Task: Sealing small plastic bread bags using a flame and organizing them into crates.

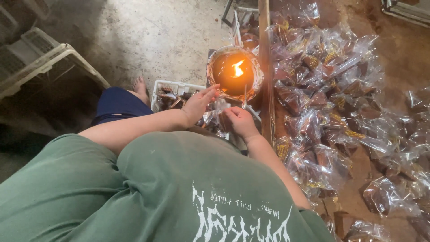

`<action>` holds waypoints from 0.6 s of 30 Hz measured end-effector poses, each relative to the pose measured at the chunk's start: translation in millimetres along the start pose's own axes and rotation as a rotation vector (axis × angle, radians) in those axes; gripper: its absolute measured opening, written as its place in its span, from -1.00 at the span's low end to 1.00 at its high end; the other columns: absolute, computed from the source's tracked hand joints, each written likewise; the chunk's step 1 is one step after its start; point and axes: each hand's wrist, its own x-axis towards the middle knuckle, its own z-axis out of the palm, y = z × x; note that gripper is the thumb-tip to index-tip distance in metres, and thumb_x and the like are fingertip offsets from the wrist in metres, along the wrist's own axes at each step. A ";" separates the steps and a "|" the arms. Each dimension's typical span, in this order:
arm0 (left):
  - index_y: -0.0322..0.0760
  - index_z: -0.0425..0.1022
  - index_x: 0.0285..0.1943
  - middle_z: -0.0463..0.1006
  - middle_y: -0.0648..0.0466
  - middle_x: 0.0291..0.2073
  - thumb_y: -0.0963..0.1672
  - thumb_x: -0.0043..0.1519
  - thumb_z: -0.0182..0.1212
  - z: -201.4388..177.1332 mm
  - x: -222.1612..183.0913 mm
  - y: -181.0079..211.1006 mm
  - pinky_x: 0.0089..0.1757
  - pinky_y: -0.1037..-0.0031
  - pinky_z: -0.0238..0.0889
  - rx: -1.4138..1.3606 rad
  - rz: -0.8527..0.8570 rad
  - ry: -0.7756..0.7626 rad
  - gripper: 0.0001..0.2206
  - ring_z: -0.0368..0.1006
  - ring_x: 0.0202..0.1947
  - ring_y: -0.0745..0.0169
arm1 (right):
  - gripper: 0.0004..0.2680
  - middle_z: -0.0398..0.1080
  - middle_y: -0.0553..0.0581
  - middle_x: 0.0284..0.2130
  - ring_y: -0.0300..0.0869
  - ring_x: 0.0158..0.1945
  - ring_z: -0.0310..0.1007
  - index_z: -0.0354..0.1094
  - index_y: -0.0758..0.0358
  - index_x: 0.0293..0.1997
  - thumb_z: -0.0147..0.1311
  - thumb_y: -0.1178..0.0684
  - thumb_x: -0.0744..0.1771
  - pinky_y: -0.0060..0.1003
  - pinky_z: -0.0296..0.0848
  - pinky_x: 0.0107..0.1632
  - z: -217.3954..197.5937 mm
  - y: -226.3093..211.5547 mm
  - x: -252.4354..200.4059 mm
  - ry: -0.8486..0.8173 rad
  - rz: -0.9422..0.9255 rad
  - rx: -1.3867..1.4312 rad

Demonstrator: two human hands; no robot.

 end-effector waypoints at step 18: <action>0.09 -0.04 0.59 0.16 -0.29 0.45 0.17 0.38 -0.03 -21.9 -33.3 38.4 0.30 -0.02 0.03 0.229 -0.042 -0.378 -0.38 0.09 0.44 -0.32 | -0.88 0.38 0.14 -0.66 -0.26 -0.61 0.38 0.38 0.20 -0.36 0.09 0.10 0.38 -0.47 0.38 -0.48 8.8 -79.6 -0.8 -0.071 0.070 0.630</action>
